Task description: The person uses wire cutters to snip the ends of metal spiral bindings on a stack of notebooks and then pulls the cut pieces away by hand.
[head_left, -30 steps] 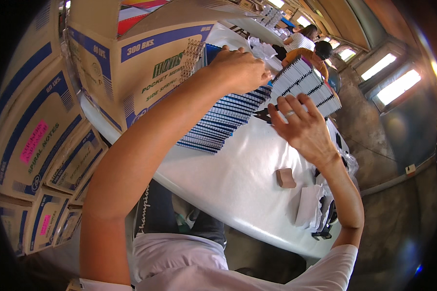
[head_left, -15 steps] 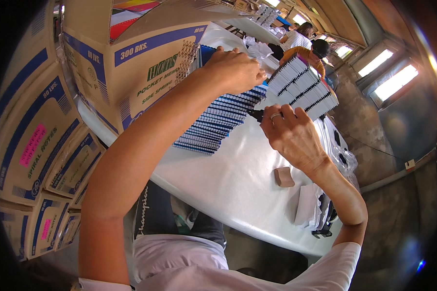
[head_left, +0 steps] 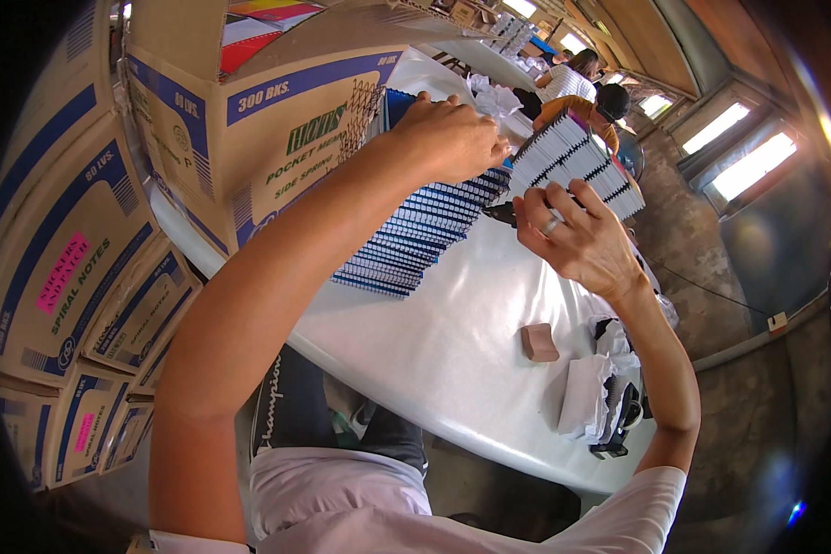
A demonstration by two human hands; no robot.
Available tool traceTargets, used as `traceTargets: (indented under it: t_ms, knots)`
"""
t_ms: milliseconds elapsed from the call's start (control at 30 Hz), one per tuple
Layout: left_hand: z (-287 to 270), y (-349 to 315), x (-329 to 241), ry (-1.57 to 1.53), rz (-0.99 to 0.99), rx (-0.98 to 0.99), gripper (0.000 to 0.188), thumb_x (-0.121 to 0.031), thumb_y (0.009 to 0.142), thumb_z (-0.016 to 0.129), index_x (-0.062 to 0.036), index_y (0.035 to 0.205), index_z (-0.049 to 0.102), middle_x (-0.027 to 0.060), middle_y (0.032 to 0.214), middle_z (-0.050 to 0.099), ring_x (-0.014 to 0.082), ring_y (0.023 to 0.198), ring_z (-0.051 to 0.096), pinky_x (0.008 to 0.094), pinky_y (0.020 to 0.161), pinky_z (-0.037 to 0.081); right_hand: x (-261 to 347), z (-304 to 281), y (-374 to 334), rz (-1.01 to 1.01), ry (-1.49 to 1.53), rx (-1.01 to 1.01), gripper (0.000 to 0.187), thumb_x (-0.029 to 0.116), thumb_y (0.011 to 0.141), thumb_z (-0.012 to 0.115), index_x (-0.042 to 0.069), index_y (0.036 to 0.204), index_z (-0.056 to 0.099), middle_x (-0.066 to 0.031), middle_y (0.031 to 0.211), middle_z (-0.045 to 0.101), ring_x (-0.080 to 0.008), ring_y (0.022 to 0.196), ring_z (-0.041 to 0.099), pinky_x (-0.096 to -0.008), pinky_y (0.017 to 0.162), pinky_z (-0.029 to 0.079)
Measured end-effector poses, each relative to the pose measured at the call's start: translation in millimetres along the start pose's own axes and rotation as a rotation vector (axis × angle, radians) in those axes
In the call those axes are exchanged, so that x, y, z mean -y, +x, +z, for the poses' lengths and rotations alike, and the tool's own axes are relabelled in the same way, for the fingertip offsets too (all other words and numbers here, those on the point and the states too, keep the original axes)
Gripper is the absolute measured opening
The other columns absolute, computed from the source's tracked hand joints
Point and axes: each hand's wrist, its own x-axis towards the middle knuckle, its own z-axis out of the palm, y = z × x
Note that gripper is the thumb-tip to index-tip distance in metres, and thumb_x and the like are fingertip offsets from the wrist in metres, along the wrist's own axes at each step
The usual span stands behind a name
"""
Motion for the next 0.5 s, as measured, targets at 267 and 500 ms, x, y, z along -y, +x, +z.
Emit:
traceTargets:
  t_ms: [267,500]
  knots:
    - [2,1,0,0.015,0.02,-0.009,0.053,-0.05,0.099,0.033,-0.0142,0.133,0.053,0.0144,0.121,0.063,0.0373,0.128,0.045,0.0525,0.109,0.032,-3,-15,6,0.115,0.066,-0.052,0.021,0.014,0.072,0.067,0.012,0.092,0.062,0.0004,0.103,0.056,-0.0146,0.101,0.055,-0.0341,0.092,0.046]
    - [0,0,0,-0.023,0.038,0.016,0.051,-0.05,0.1,0.034,-0.0153,0.133,0.053,0.0122,0.12,0.064,0.0362,0.129,0.045,0.0531,0.109,0.03,-18,3,-2,-0.075,-0.153,-0.117,0.028,0.02,0.071,0.067,0.02,0.098,0.058,0.0081,0.114,0.052,-0.0098,0.11,0.049,-0.0333,0.098,0.039]
